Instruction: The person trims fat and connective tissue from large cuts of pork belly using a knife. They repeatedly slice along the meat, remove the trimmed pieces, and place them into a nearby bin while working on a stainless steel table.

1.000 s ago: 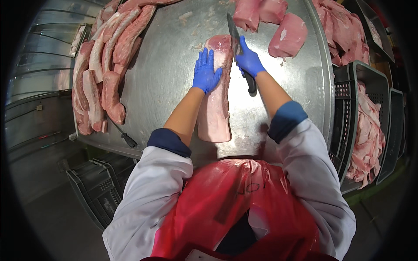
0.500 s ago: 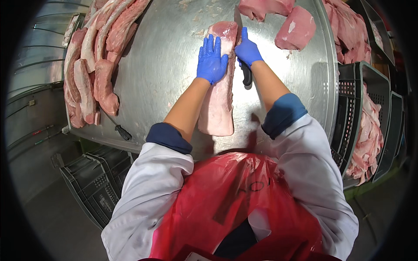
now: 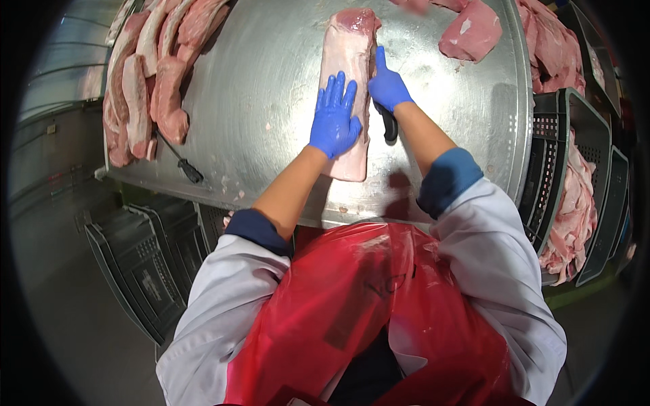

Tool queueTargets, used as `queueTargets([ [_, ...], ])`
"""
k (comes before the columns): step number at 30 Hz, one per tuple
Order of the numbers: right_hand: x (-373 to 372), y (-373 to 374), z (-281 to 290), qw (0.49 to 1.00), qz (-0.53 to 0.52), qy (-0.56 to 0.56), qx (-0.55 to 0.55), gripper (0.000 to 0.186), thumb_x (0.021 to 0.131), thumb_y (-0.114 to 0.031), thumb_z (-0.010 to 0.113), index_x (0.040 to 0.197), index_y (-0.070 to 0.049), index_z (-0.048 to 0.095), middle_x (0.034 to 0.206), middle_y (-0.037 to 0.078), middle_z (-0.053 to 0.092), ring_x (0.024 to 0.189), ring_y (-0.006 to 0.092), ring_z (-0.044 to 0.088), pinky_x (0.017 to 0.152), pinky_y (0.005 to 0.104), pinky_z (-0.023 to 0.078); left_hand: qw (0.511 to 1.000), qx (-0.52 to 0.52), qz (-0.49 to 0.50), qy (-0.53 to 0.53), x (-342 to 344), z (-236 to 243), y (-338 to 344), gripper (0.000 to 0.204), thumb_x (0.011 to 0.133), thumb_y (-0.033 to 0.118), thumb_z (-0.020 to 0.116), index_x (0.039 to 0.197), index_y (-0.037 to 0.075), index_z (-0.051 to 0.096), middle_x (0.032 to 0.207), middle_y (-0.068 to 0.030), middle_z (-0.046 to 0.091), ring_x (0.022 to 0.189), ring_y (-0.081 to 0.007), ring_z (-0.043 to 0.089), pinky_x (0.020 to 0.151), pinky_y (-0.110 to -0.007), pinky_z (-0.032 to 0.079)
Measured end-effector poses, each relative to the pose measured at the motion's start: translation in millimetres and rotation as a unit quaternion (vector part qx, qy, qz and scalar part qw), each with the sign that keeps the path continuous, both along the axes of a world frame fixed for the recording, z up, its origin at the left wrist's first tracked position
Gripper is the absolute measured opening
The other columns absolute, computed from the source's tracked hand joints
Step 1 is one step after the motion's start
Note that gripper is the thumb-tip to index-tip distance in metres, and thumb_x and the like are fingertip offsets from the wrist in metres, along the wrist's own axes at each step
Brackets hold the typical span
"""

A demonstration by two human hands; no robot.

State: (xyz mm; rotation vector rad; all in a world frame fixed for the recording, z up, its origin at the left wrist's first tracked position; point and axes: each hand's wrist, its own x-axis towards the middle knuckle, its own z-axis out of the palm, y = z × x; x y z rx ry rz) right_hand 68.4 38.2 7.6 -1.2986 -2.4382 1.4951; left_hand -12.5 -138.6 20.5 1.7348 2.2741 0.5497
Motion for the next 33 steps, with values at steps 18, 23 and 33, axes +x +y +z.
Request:
queueTargets([
  [18, 241.2, -271.2, 43.8, 0.991, 0.106, 0.059, -0.048, 0.083, 0.093, -0.011, 0.053, 0.161, -0.016, 0.006, 0.091, 0.034, 0.068, 0.075, 0.0503, 0.065, 0.074, 0.0522, 0.052, 0.976, -0.122, 0.178, -0.022, -9.3, -13.9, 19.5, 0.105, 0.085, 0.053, 0.060, 0.159, -0.002, 0.011, 0.165, -0.0295, 0.007, 0.154, -0.0424, 0.009, 0.125, -0.049, 0.012],
  [23, 322.6, -250.9, 122.8, 0.971, 0.054, -0.066, -0.225, 0.087, 0.092, -0.007, 0.054, 0.163, -0.031, 0.009, 0.070, 0.017, 0.065, 0.055, 0.0210, 0.063, 0.055, 0.0370, 0.053, 0.952, -0.195, 0.231, -0.051, -11.2, 16.8, 33.8, 0.126, 0.064, 0.052, 0.082, 0.155, -0.007, 0.017, 0.150, -0.0325, 0.038, 0.134, -0.0437, 0.048, 0.105, -0.051, 0.047],
  [33, 395.4, -206.0, 83.2, 0.937, -0.240, 0.115, -0.226, 0.088, 0.090, 0.008, 0.047, 0.163, -0.030, 0.016, 0.082, 0.004, 0.059, 0.054, 0.0089, 0.051, 0.044, 0.0245, 0.045, 0.589, -0.020, 0.178, -0.788, -74.1, -18.7, -28.6, 0.058, 0.080, 0.021, 0.062, 0.133, -0.003, 0.056, 0.118, -0.0178, 0.067, 0.103, -0.0312, 0.068, 0.096, -0.043, 0.054],
])
